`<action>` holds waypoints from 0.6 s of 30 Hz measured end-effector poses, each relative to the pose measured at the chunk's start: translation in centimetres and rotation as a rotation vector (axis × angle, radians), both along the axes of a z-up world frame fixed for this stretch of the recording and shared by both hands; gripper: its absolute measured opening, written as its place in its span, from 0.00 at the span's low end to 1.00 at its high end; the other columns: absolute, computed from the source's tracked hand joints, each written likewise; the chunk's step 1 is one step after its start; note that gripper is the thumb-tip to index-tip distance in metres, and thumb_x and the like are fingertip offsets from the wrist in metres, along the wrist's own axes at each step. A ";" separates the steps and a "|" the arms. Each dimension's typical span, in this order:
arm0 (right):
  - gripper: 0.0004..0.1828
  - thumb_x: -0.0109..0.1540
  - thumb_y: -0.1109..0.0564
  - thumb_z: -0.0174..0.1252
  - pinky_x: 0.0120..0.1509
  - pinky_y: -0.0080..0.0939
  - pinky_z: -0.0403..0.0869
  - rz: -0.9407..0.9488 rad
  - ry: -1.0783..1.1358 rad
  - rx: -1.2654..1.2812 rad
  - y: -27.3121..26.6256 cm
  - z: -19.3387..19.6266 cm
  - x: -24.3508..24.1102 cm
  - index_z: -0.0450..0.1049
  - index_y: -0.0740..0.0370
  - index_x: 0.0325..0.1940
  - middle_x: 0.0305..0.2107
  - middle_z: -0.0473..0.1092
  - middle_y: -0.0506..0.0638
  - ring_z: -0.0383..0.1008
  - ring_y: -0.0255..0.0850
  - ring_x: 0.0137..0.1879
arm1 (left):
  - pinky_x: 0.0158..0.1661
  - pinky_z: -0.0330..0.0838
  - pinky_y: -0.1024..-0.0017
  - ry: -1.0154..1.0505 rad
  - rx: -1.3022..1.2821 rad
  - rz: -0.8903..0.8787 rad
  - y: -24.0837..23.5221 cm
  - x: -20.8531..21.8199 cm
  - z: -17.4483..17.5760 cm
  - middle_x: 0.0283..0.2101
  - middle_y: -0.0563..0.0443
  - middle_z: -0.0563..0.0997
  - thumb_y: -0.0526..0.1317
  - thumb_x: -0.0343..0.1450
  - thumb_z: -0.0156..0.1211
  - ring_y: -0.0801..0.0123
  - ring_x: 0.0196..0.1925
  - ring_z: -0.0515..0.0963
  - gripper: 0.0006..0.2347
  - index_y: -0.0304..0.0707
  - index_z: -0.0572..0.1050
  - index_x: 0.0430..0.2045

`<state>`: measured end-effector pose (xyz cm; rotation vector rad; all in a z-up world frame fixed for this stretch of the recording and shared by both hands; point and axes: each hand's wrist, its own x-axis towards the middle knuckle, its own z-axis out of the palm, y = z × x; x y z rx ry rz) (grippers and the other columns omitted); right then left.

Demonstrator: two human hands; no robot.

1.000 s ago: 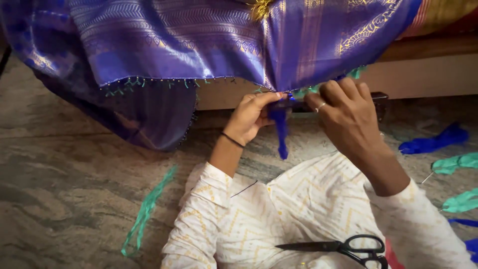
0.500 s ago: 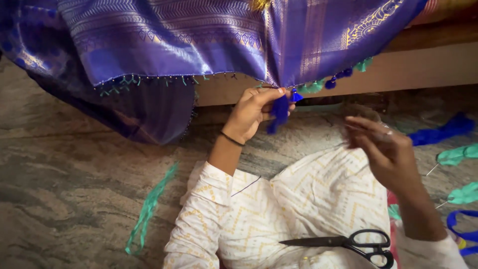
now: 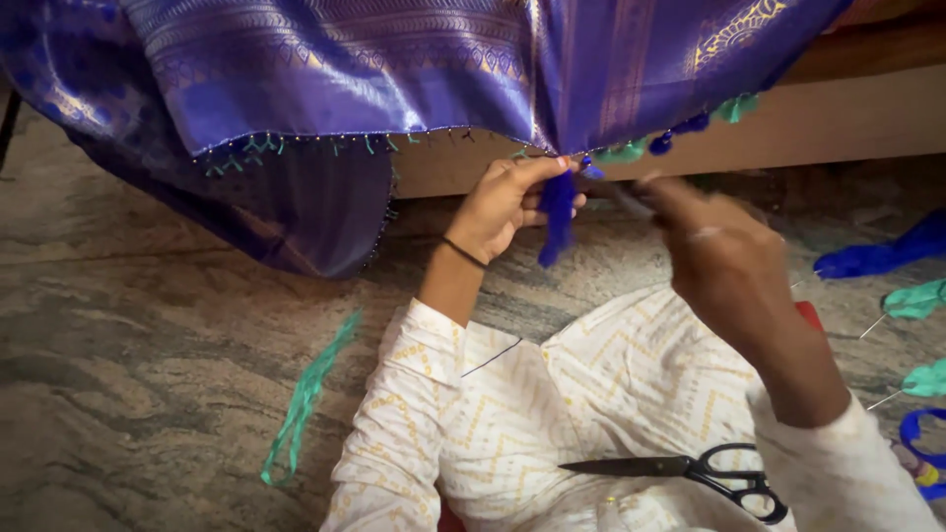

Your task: Tying and trimming decorative tassels on the edge of a blue fabric garment.

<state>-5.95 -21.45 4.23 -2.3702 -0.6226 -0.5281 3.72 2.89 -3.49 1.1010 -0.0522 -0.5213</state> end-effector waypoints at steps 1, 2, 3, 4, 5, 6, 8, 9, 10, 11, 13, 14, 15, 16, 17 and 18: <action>0.28 0.58 0.72 0.58 0.49 0.43 0.72 0.064 -0.202 -0.262 0.1 -0.3 0.6 0.77 0.60 0.62 0.48 0.78 0.51 0.73 0.46 0.45 | 0.42 0.82 0.65 0.003 -0.004 -0.004 -0.1 0.2 0.0 0.38 0.45 0.86 0.42 0.72 0.60 0.65 0.39 0.86 0.12 0.31 0.81 0.41; 0.28 0.58 0.72 0.58 0.49 0.43 0.72 0.064 -0.205 -0.263 0.5 -0.3 1.2 0.77 0.60 0.62 0.48 0.78 0.51 0.73 0.46 0.45 | 0.42 0.82 0.65 0.000 -0.005 -0.004 -0.1 0.1 -0.3 0.38 0.45 0.86 0.42 0.72 0.60 0.65 0.39 0.86 0.12 0.31 0.81 0.41; 0.27 0.57 0.71 0.60 0.50 0.45 0.68 0.019 -0.285 -0.349 0.9 0.0 1.8 0.79 0.55 0.60 0.48 0.77 0.47 0.71 0.44 0.48 | 0.42 0.81 0.66 -0.001 -0.003 0.014 -0.2 0.3 -0.5 0.39 0.45 0.86 0.42 0.72 0.60 0.65 0.39 0.86 0.12 0.31 0.81 0.41; 0.26 0.56 0.69 0.61 0.51 0.46 0.64 -0.027 -0.365 -0.435 1.3 0.3 2.4 0.80 0.50 0.57 0.48 0.76 0.44 0.70 0.42 0.51 | 0.42 0.80 0.66 -0.001 -0.003 0.033 -0.4 0.5 -0.7 0.39 0.46 0.86 0.41 0.71 0.61 0.66 0.39 0.86 0.12 0.32 0.82 0.41; 0.26 0.56 0.69 0.61 0.51 0.46 0.64 -0.031 -0.377 -0.437 1.2 0.2 2.7 0.80 0.50 0.57 0.48 0.76 0.44 0.70 0.42 0.51 | 0.42 0.80 0.66 -0.013 -0.005 0.031 -0.5 0.5 -1.0 0.39 0.46 0.86 0.41 0.71 0.61 0.66 0.39 0.86 0.12 0.32 0.82 0.41; 0.26 0.56 0.66 0.61 0.53 0.47 0.63 -0.045 -0.363 -0.467 1.1 0.1 3.1 0.80 0.50 0.58 0.48 0.75 0.43 0.68 0.42 0.51 | 0.40 0.77 0.68 -0.007 0.009 0.061 -0.6 0.6 -1.4 0.39 0.47 0.86 0.41 0.72 0.61 0.67 0.39 0.85 0.12 0.32 0.82 0.41; 0.26 0.56 0.63 0.61 0.55 0.48 0.61 -0.065 -0.349 -0.492 1.0 -0.9 3.3 0.81 0.49 0.58 0.48 0.74 0.42 0.67 0.41 0.52 | 0.38 0.75 0.70 -0.003 0.027 0.086 -0.4 0.5 -1.5 0.39 0.48 0.85 0.41 0.73 0.61 0.69 0.38 0.83 0.11 0.32 0.82 0.42; 0.26 0.55 0.65 0.60 0.55 0.48 0.62 -0.042 -0.315 -0.506 0.6 -1.6 3.1 0.81 0.48 0.56 0.47 0.75 0.41 0.67 0.41 0.52 | 0.38 0.75 0.70 -0.001 0.013 0.088 -0.6 0.3 -1.3 0.38 0.48 0.85 0.41 0.73 0.61 0.69 0.38 0.83 0.11 0.31 0.82 0.41; 0.27 0.53 0.66 0.59 0.56 0.49 0.62 -0.019 -0.280 -0.520 0.2 -2.4 3.0 0.81 0.48 0.54 0.47 0.75 0.40 0.67 0.42 0.52 | 0.38 0.76 0.70 0.002 -0.001 0.090 -0.7 0.1 -1.1 0.38 0.48 0.85 0.40 0.73 0.60 0.69 0.37 0.84 0.11 0.31 0.82 0.40; 0.27 0.53 0.66 0.59 0.56 0.49 0.62 -0.020 -0.284 -0.527 0.3 -1.9 3.0 0.81 0.48 0.54 0.47 0.75 0.40 0.67 0.42 0.52 | 0.38 0.76 0.70 -0.002 -0.008 0.090 -0.7 0.3 -0.8 0.38 0.48 0.85 0.40 0.73 0.60 0.69 0.37 0.84 0.11 0.31 0.82 0.40; 0.26 0.54 0.67 0.58 0.56 0.49 0.62 0.058 -0.303 -0.462 0.5 -1.1 2.7 0.80 0.45 0.52 0.47 0.75 0.40 0.67 0.42 0.52 | 0.40 0.81 0.68 -0.007 -0.037 0.074 -0.6 0.3 -0.4 0.36 0.46 0.86 0.39 0.72 0.60 0.66 0.37 0.86 0.10 0.29 0.81 0.37; 0.26 0.54 0.67 0.58 0.56 0.49 0.62 0.061 -0.300 -0.467 0.3 -0.5 2.7 0.80 0.45 0.52 0.47 0.75 0.40 0.67 0.42 0.52 | 0.40 0.81 0.68 -0.004 -0.042 0.075 -0.8 0.1 -0.7 0.36 0.46 0.86 0.39 0.72 0.60 0.66 0.37 0.86 0.10 0.29 0.81 0.37; 0.26 0.55 0.67 0.59 0.56 0.49 0.61 0.018 -0.277 -0.417 0.4 0.1 3.0 0.79 0.47 0.55 0.47 0.75 0.41 0.68 0.42 0.54 | 0.40 0.81 0.68 -0.013 -0.046 0.076 -0.8 0.1 -0.8 0.36 0.46 0.85 0.39 0.72 0.59 0.66 0.37 0.86 0.10 0.29 0.81 0.37; 0.26 0.56 0.66 0.60 0.56 0.49 0.61 -0.024 -0.254 -0.368 0.4 0.8 3.3 0.79 0.49 0.57 0.47 0.75 0.41 0.68 0.43 0.56 | 0.40 0.81 0.67 -0.021 -0.050 0.077 -0.7 0.2 -0.8 0.36 0.45 0.85 0.39 0.73 0.59 0.66 0.36 0.85 0.10 0.29 0.81 0.37; 0.26 0.56 0.66 0.60 0.56 0.49 0.61 -0.025 -0.255 -0.368 -0.2 -0.7 3.2 0.79 0.49 0.57 0.47 0.75 0.41 0.68 0.43 0.56 | 0.40 0.81 0.67 -0.023 -0.050 0.076 -0.8 0.1 -0.8 0.36 0.45 0.85 0.39 0.73 0.59 0.66 0.36 0.85 0.10 0.29 0.81 0.37; 0.28 0.54 0.68 0.59 0.55 0.49 0.61 -0.023 -0.215 -0.421 -0.8 -2.1 3.1 0.79 0.50 0.56 0.46 0.75 0.44 0.68 0.44 0.54 | 0.41 0.81 0.67 -0.014 -0.052 0.081 -1.0 -0.1 -0.7 0.36 0.45 0.85 0.39 0.73 0.59 0.66 0.36 0.86 0.10 0.28 0.81 0.37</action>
